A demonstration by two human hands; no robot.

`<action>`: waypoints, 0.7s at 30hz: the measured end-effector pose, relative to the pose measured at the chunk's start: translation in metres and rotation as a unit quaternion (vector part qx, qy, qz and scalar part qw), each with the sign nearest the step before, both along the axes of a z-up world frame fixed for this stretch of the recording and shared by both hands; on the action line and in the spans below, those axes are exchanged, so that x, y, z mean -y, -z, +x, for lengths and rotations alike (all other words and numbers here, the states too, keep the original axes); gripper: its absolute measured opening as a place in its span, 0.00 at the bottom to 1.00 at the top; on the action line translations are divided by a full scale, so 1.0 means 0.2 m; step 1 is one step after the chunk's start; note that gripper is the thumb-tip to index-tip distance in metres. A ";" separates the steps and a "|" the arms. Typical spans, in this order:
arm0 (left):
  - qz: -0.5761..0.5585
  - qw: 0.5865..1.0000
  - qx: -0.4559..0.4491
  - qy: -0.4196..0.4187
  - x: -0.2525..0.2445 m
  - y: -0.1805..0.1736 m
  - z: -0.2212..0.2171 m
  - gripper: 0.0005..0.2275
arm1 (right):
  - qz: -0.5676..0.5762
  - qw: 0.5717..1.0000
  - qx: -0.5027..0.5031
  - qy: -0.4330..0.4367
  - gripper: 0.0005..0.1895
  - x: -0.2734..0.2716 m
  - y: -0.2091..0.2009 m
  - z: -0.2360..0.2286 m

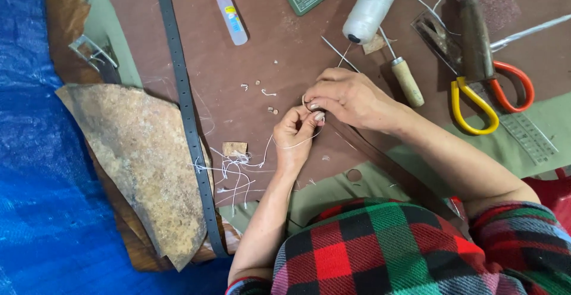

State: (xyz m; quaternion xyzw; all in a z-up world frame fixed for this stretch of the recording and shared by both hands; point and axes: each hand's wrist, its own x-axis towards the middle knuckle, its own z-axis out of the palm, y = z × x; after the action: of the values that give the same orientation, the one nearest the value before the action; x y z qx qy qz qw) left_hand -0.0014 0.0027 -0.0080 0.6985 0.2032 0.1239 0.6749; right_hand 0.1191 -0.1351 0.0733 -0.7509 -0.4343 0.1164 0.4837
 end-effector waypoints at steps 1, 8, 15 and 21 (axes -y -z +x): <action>-0.001 1.000 -0.001 -0.002 0.00 -0.02 0.00 0.05 | -0.001 1.000 -0.001 -0.002 0.06 0.00 0.02 0.00; -0.060 0.998 -0.001 -0.010 0.01 -0.05 0.00 0.08 | 0.066 0.978 -0.191 0.046 0.04 0.02 0.15 0.04; -0.070 0.998 -0.004 -0.004 0.02 -0.10 0.02 0.12 | 0.075 0.971 -0.219 0.050 0.04 0.02 0.11 0.04; -0.018 1.000 -0.014 0.007 -0.03 0.04 0.01 0.08 | 0.093 0.965 -0.239 0.050 0.05 0.02 0.15 0.03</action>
State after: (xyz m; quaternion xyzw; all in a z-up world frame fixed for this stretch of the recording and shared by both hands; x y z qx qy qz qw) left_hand 0.0015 0.0089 -0.0157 0.6896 0.2099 0.1056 0.6850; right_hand 0.1253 -0.1381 0.0424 -0.6739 -0.2770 0.2272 0.6462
